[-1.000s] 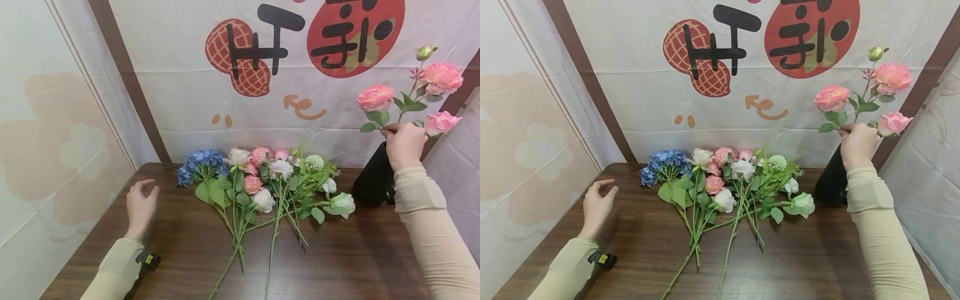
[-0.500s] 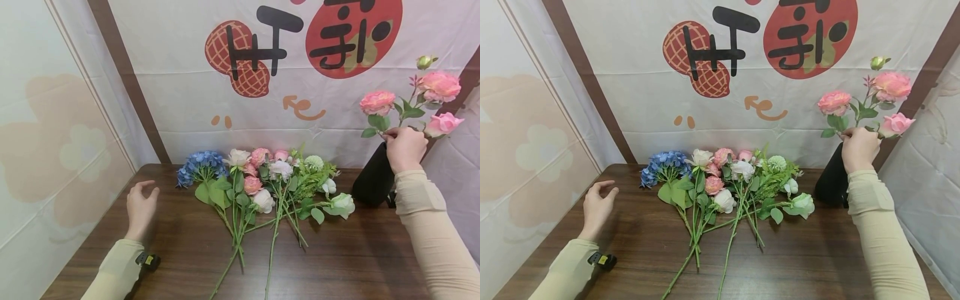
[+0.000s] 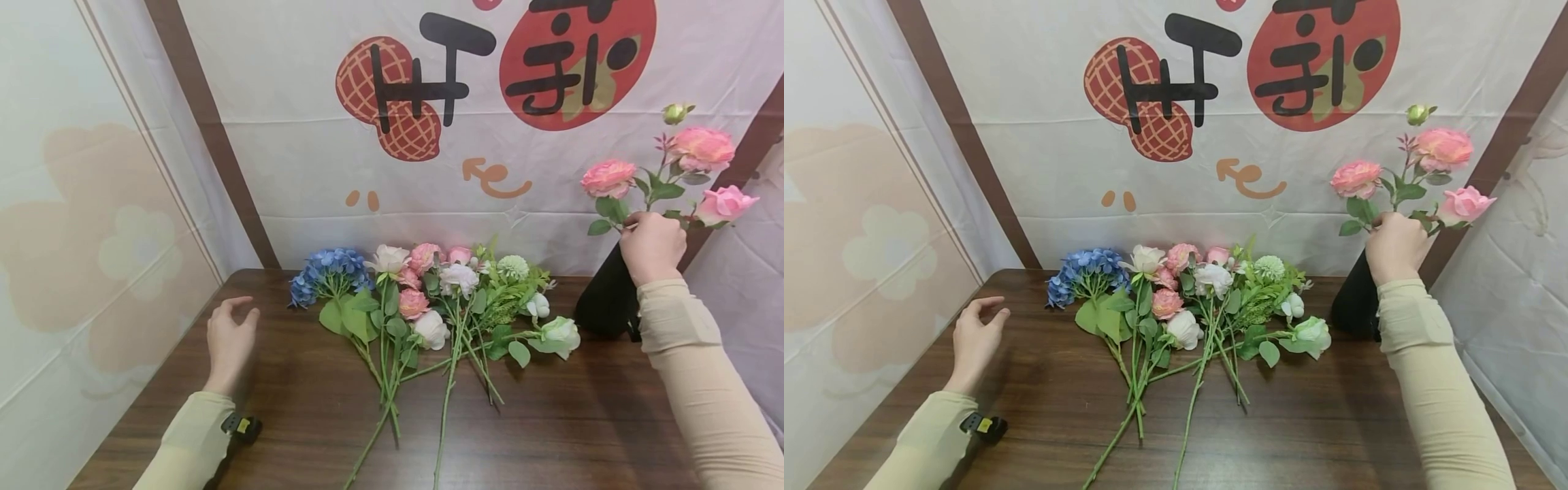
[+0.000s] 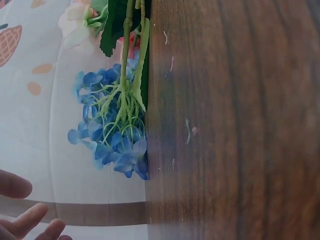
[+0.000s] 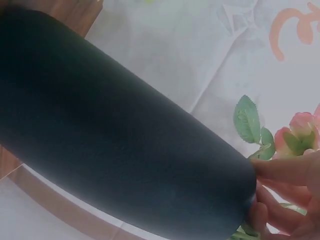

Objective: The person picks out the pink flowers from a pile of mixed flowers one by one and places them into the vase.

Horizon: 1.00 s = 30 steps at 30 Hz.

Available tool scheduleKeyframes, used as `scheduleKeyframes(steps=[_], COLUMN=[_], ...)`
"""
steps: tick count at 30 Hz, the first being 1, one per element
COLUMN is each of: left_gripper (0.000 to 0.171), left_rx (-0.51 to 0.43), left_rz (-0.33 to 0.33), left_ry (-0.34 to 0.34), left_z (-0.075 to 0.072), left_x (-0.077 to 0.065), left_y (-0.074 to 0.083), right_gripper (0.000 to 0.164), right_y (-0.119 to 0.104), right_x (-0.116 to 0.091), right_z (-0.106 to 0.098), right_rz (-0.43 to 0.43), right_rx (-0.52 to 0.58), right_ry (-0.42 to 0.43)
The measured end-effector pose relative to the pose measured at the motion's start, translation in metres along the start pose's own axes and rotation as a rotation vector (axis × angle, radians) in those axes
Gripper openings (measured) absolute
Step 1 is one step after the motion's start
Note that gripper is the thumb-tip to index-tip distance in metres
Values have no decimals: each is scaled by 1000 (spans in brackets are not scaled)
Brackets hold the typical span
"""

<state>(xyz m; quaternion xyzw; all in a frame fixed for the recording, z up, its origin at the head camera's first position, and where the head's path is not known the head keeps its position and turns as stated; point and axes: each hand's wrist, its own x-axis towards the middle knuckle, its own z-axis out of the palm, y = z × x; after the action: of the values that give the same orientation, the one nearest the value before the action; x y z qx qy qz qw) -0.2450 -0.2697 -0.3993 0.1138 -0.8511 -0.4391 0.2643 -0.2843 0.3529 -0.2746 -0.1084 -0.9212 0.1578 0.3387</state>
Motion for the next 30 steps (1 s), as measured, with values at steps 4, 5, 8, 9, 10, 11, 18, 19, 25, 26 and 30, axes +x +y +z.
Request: scheduleKeyframes(steps=[4, 5, 8, 9, 10, 11, 18, 19, 25, 26, 30], left_gripper=[34, 35, 35, 35, 35, 35, 36, 36, 36, 36, 36], left_rx=[3, 3, 5, 4, 7, 9, 32, 33, 27, 27, 33], left_rz=[-10, -10, -8, -8, -9, -11, -4, -4, -9, -9, -7], left_ry=[-17, -22, -30, -31, -34, -38, -37, -36, -37, -37, -39], left_z=[0, -1, -2, -3, -4, -5, -11, -11, -13, -13, -12], left_x=[0, 0, -1, -1, -2, -2, -3, -2, -2, -2, -2], left_y=[1, 1, 1, 1, 1, 1, 0, -1, -1, -1, -3], right_gripper=[26, 26, 26, 27, 27, 28, 32, 32, 41, 43, 43], right_y=[-2, -2, -2, -3, -3, -4, -7, -8, -14, -14, -15], right_x=[1, 1, 1, 2, 2, 2, 1, 1, 1, 2, 1], right_z=[-1, -1, -1, -1, -1, -1, -4, -4, -4, -4, -2], right_rz=[9, 9, 4, 4, 4, 2, -21, -23, 0, 19, 111], right_rx=[-8, -8, -14, -14, -15, -17, -20, -20, -20, -17, -12], right_ry=[-20, -21, -28, -34, -40, -45, -57, -59, -43, -40, -25])
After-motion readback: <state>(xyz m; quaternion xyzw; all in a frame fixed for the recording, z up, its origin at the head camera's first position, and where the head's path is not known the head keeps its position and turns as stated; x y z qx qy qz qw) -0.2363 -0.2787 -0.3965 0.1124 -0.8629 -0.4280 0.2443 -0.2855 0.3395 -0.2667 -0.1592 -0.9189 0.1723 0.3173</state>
